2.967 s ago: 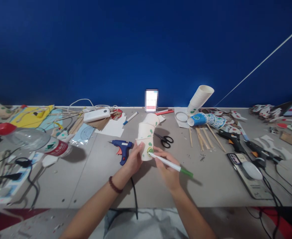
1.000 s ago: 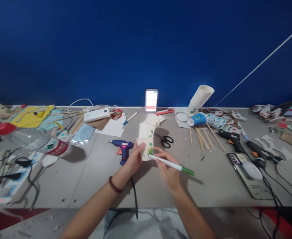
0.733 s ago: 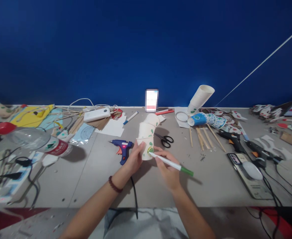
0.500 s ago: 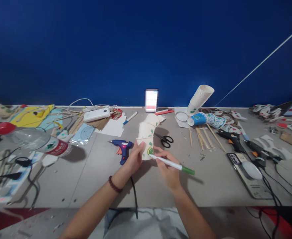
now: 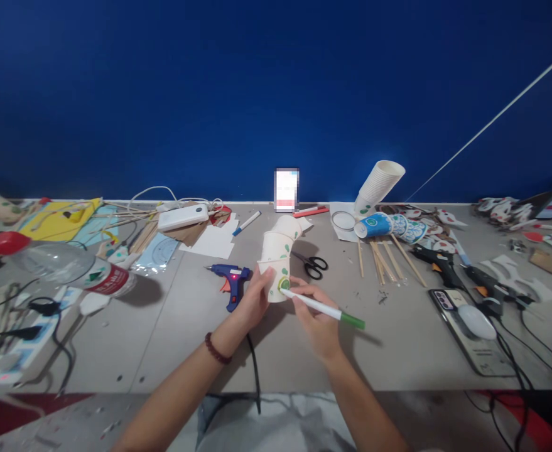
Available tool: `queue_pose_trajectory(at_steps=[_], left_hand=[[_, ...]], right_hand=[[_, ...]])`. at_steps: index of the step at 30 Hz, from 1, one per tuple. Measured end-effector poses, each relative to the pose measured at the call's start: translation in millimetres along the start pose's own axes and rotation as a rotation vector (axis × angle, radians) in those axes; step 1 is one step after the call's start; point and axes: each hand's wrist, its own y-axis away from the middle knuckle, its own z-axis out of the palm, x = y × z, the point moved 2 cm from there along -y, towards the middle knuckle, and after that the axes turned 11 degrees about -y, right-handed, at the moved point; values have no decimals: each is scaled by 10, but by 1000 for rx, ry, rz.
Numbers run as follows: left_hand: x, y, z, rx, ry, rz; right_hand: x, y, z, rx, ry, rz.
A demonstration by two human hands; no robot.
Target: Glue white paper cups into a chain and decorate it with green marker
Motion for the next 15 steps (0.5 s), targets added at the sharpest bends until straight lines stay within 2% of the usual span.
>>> queue_pose_trajectory(at_steps=[15], left_hand=[[-16, -2, -22, -7, -10, -15]], right_hand=[[27, 0, -14, 8, -110, 77]])
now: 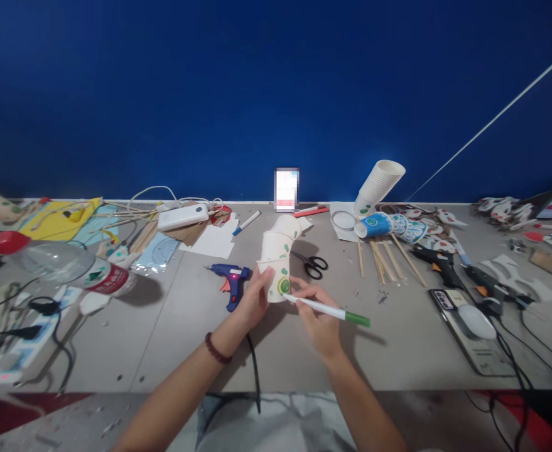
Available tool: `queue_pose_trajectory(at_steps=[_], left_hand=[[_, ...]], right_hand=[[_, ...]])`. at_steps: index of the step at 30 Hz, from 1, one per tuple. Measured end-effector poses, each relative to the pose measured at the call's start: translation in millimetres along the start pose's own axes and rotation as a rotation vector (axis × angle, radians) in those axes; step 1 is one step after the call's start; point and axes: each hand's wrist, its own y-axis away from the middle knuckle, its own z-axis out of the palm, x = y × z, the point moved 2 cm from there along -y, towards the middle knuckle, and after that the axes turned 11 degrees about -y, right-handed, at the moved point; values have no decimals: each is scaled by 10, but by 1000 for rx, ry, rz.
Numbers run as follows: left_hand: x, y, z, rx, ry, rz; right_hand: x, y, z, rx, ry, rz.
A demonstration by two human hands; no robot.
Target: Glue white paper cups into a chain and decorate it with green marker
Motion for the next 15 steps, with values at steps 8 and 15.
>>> queue_pose_trajectory(at_steps=[8, 15], left_hand=[[22, 9, 24, 12, 12, 2], [7, 7, 21, 28, 38, 20]], right_hand=[[8, -8, -2, -4, 14, -33], [-9, -8, 11, -9, 22, -44]])
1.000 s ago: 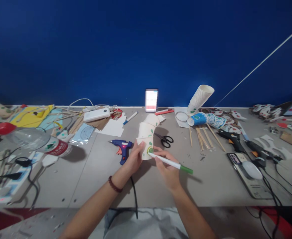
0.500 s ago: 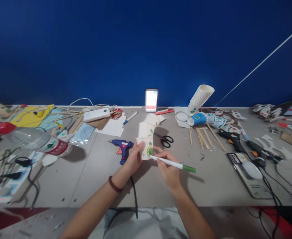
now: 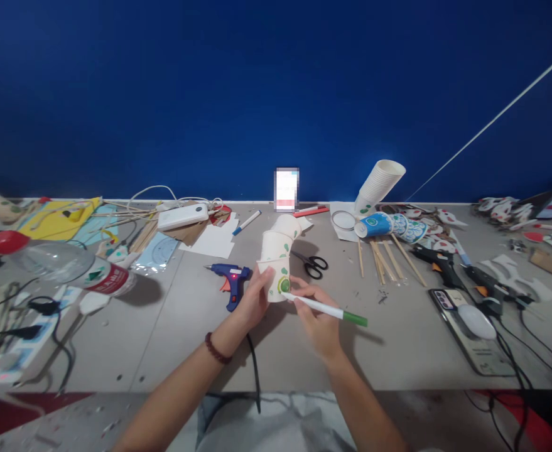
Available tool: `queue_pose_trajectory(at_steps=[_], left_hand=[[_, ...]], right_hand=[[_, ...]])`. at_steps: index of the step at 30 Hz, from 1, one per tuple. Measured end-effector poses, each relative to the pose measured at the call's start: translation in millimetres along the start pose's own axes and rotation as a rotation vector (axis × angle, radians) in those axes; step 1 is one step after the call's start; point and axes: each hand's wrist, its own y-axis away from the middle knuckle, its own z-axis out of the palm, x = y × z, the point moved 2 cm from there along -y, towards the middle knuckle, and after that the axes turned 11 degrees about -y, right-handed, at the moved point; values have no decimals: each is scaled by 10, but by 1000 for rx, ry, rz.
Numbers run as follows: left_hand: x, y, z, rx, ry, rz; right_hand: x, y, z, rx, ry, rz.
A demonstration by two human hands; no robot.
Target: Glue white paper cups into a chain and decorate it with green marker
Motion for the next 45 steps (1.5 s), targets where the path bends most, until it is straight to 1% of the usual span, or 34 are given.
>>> queue_pose_trajectory(at_steps=[9, 15, 20, 23, 29, 34, 38, 45], left_hand=[[-17, -11, -23, -22, -18, -48], [17, 4, 4, 14, 32, -68], [21, -1, 18, -30, 43, -94], [10, -3, 1, -34, 39, -83], [37, -2, -10, -41, 45, -37], [73, 4, 39, -64, 100, -9], [88, 2, 51, -40, 116, 3], [30, -20, -21, 25, 62, -6]], right_hand=[[9, 19, -20, 17, -54, 66], [15, 17, -6, 46, -134, 102], [-1, -7, 2, 72, -229, 133], [7, -16, -13, 93, -254, 113], [-21, -16, -1, 81, -218, 58], [-69, 1, 14, 81, -53, 23], [-47, 17, 14, 46, -35, 3], [11, 30, -6, 41, -16, 0]])
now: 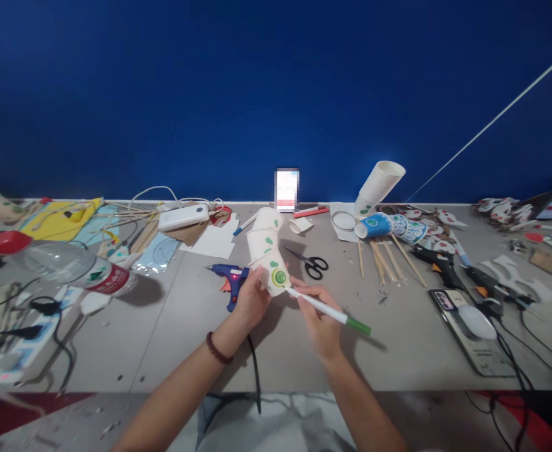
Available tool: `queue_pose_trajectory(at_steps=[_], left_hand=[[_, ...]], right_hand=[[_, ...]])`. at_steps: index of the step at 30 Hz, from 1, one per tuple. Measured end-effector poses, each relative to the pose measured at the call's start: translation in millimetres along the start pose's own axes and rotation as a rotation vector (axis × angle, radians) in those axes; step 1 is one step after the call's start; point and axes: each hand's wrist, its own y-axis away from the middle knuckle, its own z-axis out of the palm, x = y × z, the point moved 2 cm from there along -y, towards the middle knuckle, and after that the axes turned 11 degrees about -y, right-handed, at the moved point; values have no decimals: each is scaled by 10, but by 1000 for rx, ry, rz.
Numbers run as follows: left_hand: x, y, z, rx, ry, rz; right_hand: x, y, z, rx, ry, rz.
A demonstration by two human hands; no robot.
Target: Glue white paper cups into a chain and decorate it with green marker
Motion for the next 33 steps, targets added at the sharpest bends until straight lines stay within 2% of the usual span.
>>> queue_pose_trajectory(at_steps=[21, 33], left_hand=[[4, 21, -5, -25, -45, 47], [40, 43, 34, -30, -33, 8]], right_hand=[[-54, -5, 26, -25, 113, -48], [-23, -7, -1, 57, 22, 63]])
